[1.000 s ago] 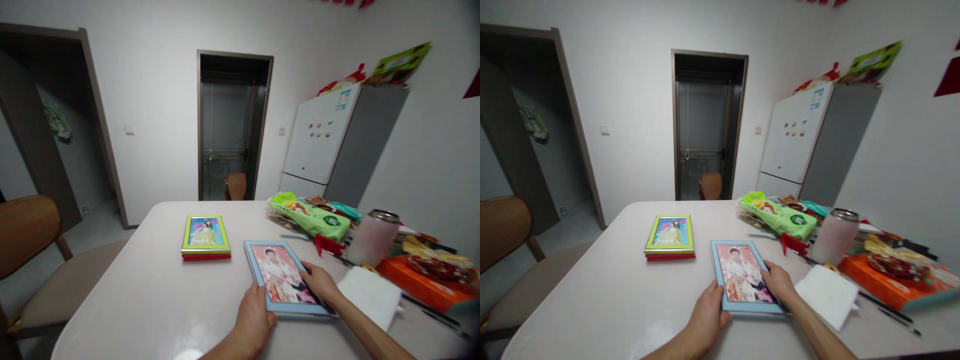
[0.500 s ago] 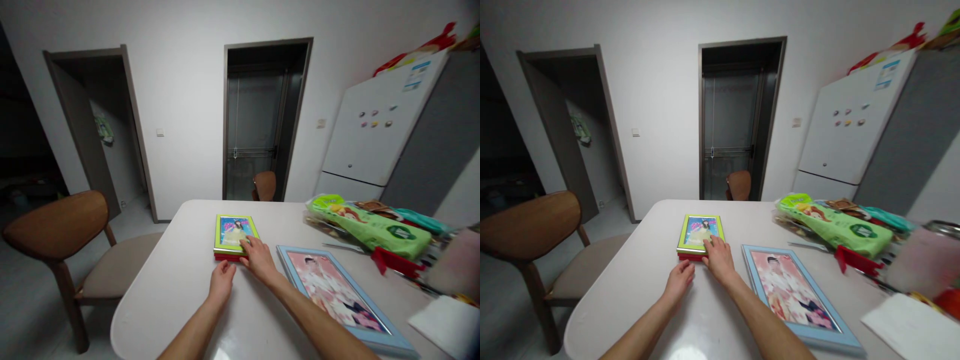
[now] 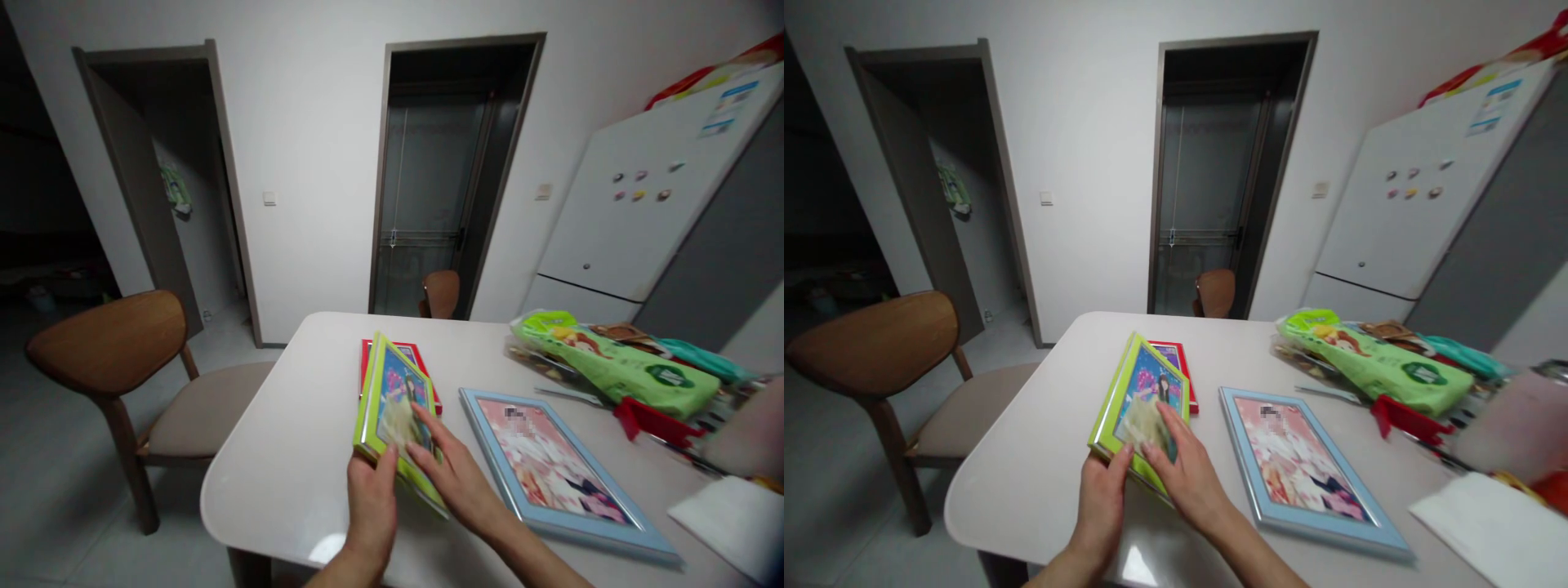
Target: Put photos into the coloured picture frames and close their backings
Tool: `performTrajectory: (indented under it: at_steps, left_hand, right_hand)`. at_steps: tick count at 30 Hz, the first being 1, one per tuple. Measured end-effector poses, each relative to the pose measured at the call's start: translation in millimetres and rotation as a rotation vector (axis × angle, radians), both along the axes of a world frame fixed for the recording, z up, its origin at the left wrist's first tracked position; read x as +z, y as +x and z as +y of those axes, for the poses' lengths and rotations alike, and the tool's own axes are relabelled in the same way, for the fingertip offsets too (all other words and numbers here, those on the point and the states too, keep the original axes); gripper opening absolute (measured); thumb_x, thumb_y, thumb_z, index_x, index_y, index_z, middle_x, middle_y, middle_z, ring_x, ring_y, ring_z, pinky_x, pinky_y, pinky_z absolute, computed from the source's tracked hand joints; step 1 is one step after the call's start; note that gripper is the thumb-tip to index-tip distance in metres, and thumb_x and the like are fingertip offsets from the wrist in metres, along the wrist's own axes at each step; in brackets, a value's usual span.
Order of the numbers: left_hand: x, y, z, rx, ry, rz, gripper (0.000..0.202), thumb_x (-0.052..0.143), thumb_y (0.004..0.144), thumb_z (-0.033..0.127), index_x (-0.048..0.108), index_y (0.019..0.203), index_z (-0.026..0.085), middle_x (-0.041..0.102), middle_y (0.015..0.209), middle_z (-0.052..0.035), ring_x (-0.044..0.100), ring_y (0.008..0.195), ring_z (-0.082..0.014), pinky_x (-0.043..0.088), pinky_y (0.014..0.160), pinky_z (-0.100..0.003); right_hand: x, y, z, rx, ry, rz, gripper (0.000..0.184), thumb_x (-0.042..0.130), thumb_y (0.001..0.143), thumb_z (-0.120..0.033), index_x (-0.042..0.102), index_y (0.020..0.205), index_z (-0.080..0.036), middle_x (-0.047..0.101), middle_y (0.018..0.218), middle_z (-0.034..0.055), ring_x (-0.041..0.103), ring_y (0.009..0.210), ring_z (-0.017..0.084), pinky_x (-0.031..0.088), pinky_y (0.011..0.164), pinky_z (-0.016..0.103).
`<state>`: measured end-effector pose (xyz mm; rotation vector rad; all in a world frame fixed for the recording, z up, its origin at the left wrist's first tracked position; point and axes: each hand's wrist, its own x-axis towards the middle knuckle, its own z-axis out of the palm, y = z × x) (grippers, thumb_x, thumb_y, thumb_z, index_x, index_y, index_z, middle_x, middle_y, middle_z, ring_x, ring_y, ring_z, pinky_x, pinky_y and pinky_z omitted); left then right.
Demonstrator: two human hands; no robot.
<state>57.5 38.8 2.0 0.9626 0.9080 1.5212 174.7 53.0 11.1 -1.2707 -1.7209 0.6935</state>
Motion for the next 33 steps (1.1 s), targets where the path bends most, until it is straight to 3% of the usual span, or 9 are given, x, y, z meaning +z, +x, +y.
performTrajectory:
  at_steps: [3, 7, 10, 13, 15, 18, 24, 29, 33]
  left_hand:
    - [12.0, 0, -28, -0.040, 0.203, 0.309, 0.043, 0.046, 0.077, 0.023, 0.040, 0.119, 0.013, 0.051, 0.116, -0.0099, 0.048, 0.105, -0.0208, 0.038, 0.088, -0.030]
    - [3.1, -1, -45, -0.034, 0.762, 0.857, 0.050, 0.041, 0.073, 0.018, 0.035, 0.122, 0.010, 0.040, 0.126, -0.0120, 0.036, 0.115, -0.0216, 0.032, 0.095, -0.034]
    - [-18.6, 4, -47, 0.165, 1.068, 1.101, 0.045, 0.035, 0.078, 0.028, 0.040, 0.119, 0.011, 0.051, 0.116, -0.0109, 0.042, 0.111, -0.0203, 0.033, 0.094, -0.035]
    - [-40.0, 12, -48, 0.404, 1.206, 1.187, 0.036, 0.030, 0.083, 0.031, 0.050, 0.108, 0.015, 0.061, 0.102, -0.0055, 0.051, 0.102, -0.0161, 0.036, 0.092, -0.029]
    - [-49.4, 17, -48, 0.476, 1.237, 1.237, 0.029, 0.032, 0.083, 0.026, 0.055, 0.099, 0.017, 0.064, 0.098, -0.0022, 0.055, 0.097, -0.0143, 0.038, 0.089, -0.026]
    - [-56.8, 20, -47, 0.465, 1.241, 1.335, 0.026, 0.033, 0.082, 0.021, 0.057, 0.093, 0.019, 0.065, 0.095, -0.0003, 0.058, 0.091, -0.0141, 0.044, 0.081, -0.025]
    - [-71.5, 24, -43, 0.371, 1.228, 1.464, 0.026, 0.032, 0.084, 0.018, 0.057, 0.092, 0.017, 0.066, 0.092, -0.0009, 0.060, 0.087, -0.0152, 0.047, 0.075, -0.025]
    - [-79.8, 28, -48, 0.064, 1.018, 1.514, 0.026, 0.034, 0.083, 0.018, 0.055, 0.100, 0.016, 0.061, 0.102, -0.0056, 0.055, 0.097, -0.0195, 0.044, 0.082, -0.028]
    - [-63.0, 11, -48, -0.317, 0.807, 1.424, 0.043, 0.052, 0.072, 0.030, 0.048, 0.111, 0.013, 0.052, 0.114, -0.0120, 0.047, 0.106, -0.0255, 0.039, 0.089, -0.034]
  right_hand:
    - [16.3, 0, -12, -0.048, -0.107, 0.438, 0.056, 0.042, 0.075, -0.045, 0.032, 0.124, -0.022, 0.038, 0.129, 0.0064, 0.034, 0.117, 0.019, 0.030, 0.095, 0.039]
    - [27.9, 5, -36, -0.045, -0.282, 0.881, 0.052, 0.042, 0.073, -0.048, 0.041, 0.118, -0.022, 0.054, 0.114, 0.0052, 0.051, 0.101, 0.022, 0.044, 0.081, 0.035]
    - [24.4, 12, -51, -0.047, -0.476, 0.921, 0.047, 0.049, 0.069, -0.042, 0.051, 0.108, -0.017, 0.064, 0.096, 0.0075, 0.059, 0.085, 0.024, 0.047, 0.072, 0.035]
    - [11.5, 19, -55, -0.026, -0.555, 0.838, 0.040, 0.053, 0.065, -0.033, 0.055, 0.101, -0.016, 0.067, 0.085, 0.0061, 0.062, 0.075, 0.023, 0.048, 0.068, 0.034]
    - [0.9, 24, -50, 0.024, -0.539, 0.758, 0.039, 0.050, 0.065, -0.027, 0.054, 0.101, -0.016, 0.067, 0.083, 0.0053, 0.061, 0.074, 0.021, 0.047, 0.068, 0.033]
    - [-15.5, 31, -37, 0.026, -0.468, 0.532, 0.044, 0.047, 0.062, -0.019, 0.050, 0.106, -0.013, 0.066, 0.087, 0.0063, 0.060, 0.077, 0.020, 0.046, 0.071, 0.031]
    - [-47.9, 44, -16, -0.239, -0.228, -0.200, 0.055, 0.043, 0.058, -0.018, 0.046, 0.112, -0.007, 0.059, 0.100, 0.0130, 0.055, 0.090, 0.021, 0.039, 0.083, 0.032]
    - [-56.5, 47, -15, -0.246, -0.139, -0.499, 0.052, 0.042, 0.061, -0.020, 0.047, 0.111, -0.006, 0.056, 0.095, 0.0127, 0.053, 0.089, 0.021, 0.039, 0.082, 0.031]
    - [-52.6, 46, -12, -0.196, -0.073, -0.546, 0.044, 0.042, 0.062, -0.017, 0.053, 0.104, -0.012, 0.049, 0.102, 0.0114, 0.051, 0.091, 0.019, 0.038, 0.083, 0.029]
